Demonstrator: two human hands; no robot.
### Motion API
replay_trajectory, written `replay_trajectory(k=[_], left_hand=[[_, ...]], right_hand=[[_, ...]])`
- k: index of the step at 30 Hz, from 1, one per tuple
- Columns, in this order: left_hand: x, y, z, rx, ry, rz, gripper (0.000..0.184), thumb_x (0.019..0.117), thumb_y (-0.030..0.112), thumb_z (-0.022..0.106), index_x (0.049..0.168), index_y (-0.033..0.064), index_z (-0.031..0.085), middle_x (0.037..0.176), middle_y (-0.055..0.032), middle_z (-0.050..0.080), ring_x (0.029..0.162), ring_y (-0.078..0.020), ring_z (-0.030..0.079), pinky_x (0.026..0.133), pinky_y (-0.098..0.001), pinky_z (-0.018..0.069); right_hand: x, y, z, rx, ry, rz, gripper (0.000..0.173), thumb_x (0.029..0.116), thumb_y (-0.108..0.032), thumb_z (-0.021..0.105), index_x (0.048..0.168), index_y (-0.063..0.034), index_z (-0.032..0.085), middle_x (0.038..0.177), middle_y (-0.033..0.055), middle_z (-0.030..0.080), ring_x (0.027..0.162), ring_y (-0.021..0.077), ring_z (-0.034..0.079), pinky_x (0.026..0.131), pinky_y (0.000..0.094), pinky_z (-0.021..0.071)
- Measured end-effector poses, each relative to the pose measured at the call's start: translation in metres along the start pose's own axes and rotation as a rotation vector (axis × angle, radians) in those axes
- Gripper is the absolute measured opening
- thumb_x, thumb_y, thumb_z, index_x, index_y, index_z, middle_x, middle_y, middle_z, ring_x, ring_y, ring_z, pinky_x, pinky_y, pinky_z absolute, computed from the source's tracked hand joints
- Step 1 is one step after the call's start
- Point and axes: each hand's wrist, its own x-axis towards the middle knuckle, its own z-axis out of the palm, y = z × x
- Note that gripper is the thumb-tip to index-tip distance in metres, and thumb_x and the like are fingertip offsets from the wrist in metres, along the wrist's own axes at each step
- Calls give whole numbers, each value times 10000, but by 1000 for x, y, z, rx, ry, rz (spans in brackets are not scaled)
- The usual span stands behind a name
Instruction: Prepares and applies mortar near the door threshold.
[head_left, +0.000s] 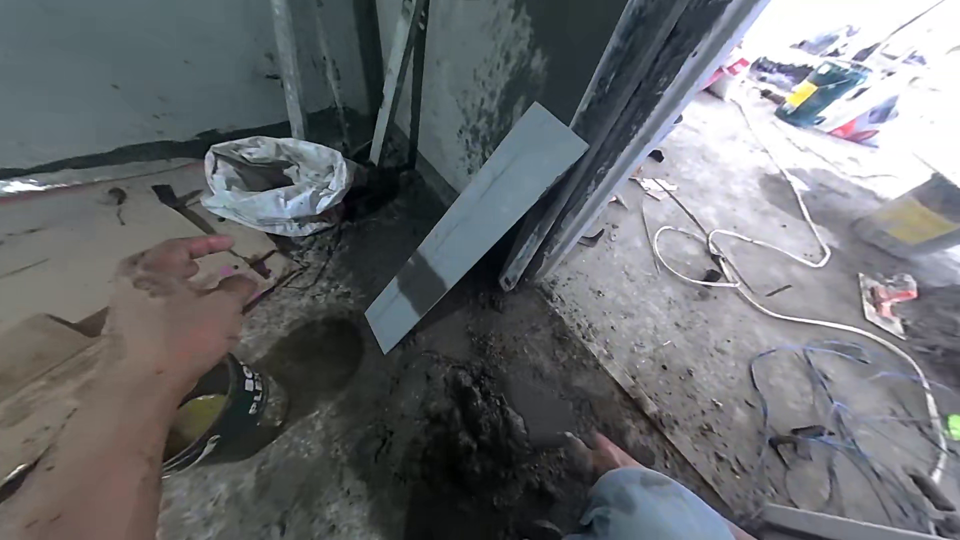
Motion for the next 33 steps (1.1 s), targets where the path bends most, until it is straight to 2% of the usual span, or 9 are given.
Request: replay_trajectory(k=[4,6,12,15,19,21,24,28,33], left_hand=[[3,-5,3,13,-18,-5,456,931,280,693,1370,275,568,1431,-172,511,1228,-413,547,918,-670,469],[-4,1,-3,24,-32,34,455,947,215,682,1386,207,562,1415,-211,518,1220,-424,554,939,-654,474],[-17,10,-28,-56,7,11,508,946,46,634,1432,80,492,1441,-248,462,1242,-393,489,991,-593,415],[-23,18,-21,-74,-7,-9,487,952,41,636,1419,89,510,1478,-228,459,1258,-384,510,1002,-585,437],[-28,26,-30,20,-19,34,435,955,54,650,1381,62,560,1423,-250,519,1247,-419,531,1006,-618,429],[-31,25,-34,18,-34,12,454,956,39,641,1396,65,536,1429,-256,506,1280,-420,512,1022,-621,427],[-30,24,-34,-18,-18,-2,462,958,60,633,1406,72,523,1462,-252,469,1306,-413,486,1028,-612,421],[-26,22,-31,9,4,-22,443,963,81,643,1393,108,538,1418,-244,510,1256,-414,518,995,-627,427],[-21,22,-34,52,-5,-16,443,964,108,658,1391,106,539,1396,-243,527,1231,-414,532,985,-637,424]], right_hand=[[45,-34,-5,-153,9,-36,694,1065,-612,299,1181,-41,675,1151,231,701,1111,393,685,946,632,528],[30,-59,-17,-182,61,-34,680,1059,-614,305,1134,-52,680,1119,211,710,1085,380,698,911,619,548],[12,-34,21,-82,55,113,700,1052,-612,417,1303,-11,672,1348,237,651,1315,380,594,1123,578,431],[31,-48,-20,-211,99,-8,707,1045,-646,323,1219,-62,681,1205,222,700,1159,394,675,959,638,527],[38,-76,-69,-272,326,-104,665,1053,-633,319,1176,-89,681,1111,187,725,1091,381,698,912,612,547],[56,-66,-69,-318,378,-82,606,1049,-616,361,1190,-118,676,1095,163,731,1063,373,707,887,600,564],[53,-55,-31,-375,268,-126,595,1081,-540,357,1350,-58,580,1168,242,698,1097,447,684,907,649,546],[19,-15,-6,-495,135,-131,705,1034,-680,329,1373,-118,589,1171,215,718,1115,427,691,944,640,535],[46,84,-60,-10,223,-97,675,1067,-603,326,1081,-55,720,1027,205,722,998,365,705,908,611,541]])
